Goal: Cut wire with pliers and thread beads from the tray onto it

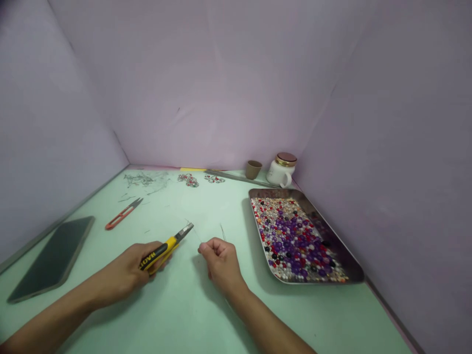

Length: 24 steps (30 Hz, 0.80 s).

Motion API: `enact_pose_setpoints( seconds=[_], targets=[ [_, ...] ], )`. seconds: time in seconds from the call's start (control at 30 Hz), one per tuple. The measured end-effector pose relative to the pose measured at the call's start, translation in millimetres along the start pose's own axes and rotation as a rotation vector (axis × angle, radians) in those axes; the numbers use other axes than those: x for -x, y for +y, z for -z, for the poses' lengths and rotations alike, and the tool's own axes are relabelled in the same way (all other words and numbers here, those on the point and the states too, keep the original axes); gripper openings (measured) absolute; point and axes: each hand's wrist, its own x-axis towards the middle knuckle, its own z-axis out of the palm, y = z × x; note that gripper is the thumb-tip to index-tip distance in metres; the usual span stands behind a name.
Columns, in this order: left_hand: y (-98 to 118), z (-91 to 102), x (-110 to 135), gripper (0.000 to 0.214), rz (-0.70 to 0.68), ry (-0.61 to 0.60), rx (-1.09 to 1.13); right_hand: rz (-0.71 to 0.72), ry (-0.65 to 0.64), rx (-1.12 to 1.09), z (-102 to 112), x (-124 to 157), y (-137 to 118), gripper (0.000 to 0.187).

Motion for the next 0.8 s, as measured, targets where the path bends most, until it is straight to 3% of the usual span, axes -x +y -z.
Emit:
enact_pose_setpoints(
  seconds=[0.3, 0.57, 0.8],
  targets=[
    [-12.4, 14.8, -6.8, 0.019, 0.035, 0.100, 0.056, 0.056, 0.005, 0.070, -3.0, 1.9, 0.7, 0.025],
    [-28.8, -0.9, 9.3, 0.014, -0.051, 0.236, 0.117, 0.198, -0.026, 0.199, -6.3, 13.8, 5.7, 0.024],
    [-30.0, -1.0, 22.9, 0.016, -0.107, 0.248, 0.146, 0.263, -0.086, 0.216, -6.4, 24.2, 8.9, 0.029]
  ],
)
